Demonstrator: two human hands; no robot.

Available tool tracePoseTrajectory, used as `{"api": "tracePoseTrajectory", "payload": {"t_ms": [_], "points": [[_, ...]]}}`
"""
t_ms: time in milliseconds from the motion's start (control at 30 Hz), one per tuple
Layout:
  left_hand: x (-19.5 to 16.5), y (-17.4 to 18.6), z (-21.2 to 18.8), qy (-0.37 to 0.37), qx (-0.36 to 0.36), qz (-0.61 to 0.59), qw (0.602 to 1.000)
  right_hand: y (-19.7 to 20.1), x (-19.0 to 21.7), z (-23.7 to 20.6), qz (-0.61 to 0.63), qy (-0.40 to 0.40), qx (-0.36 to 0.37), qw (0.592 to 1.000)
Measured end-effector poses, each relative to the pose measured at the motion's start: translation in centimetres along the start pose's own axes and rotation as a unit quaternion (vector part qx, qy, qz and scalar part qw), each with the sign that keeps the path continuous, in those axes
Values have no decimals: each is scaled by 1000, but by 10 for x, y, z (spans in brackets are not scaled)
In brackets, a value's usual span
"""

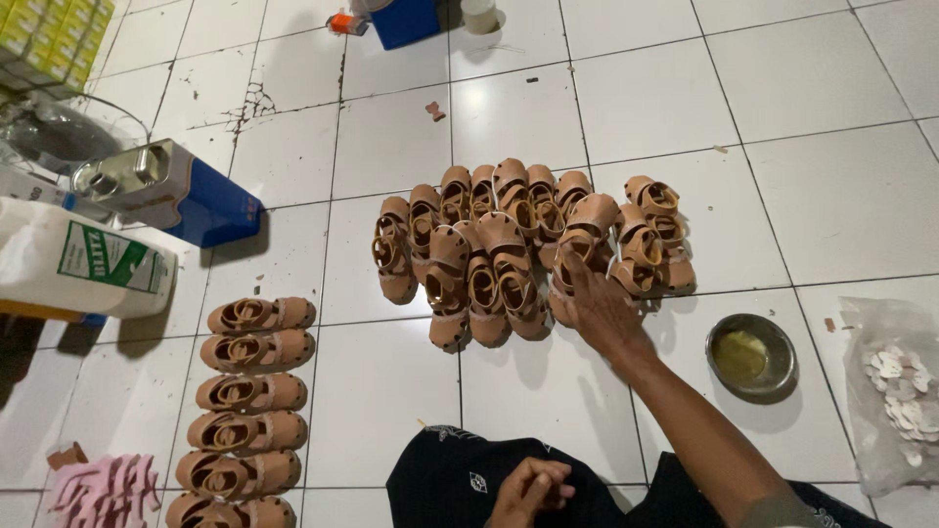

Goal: The person sits on the floor assembling children's sandals. They hold a sandal upper, apply glue from a metal bowl, press the strap and sole edges together by hand, and place the finished sandal into rows of completed sandals on the floor.

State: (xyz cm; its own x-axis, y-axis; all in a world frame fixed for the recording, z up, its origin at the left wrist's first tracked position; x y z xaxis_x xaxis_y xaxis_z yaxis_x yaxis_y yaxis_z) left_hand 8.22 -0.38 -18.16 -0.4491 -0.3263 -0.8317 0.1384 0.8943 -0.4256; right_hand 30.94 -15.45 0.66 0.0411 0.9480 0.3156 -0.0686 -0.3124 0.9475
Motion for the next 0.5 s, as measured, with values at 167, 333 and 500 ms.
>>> {"api": "tracePoseTrajectory", "payload": {"t_ms": [167,333,500], "points": [[-7,-1,19,44,3,11,999,-7,2,24,-76,48,-14,996],[-35,3,34,27,-6,41,999,-19,-18,4,39,26,23,999],[-72,24,67,-33,-144,21,989,-27,-32,-76,199,35,124,971]]}}
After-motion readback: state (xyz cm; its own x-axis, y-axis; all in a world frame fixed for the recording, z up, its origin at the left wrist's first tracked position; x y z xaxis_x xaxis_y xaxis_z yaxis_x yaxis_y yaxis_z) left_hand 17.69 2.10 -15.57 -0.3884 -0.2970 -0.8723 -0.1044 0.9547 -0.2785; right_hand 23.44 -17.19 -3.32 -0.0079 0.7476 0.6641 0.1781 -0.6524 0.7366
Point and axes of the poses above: each hand's wrist, its own z-axis towards the middle knuckle, its own y-axis out of the back of the hand, x = y × z, the point moved 6 cm from there along z, towards the middle knuckle, and after that the axes turned 14 degrees about -y, right-handed, at the moved point
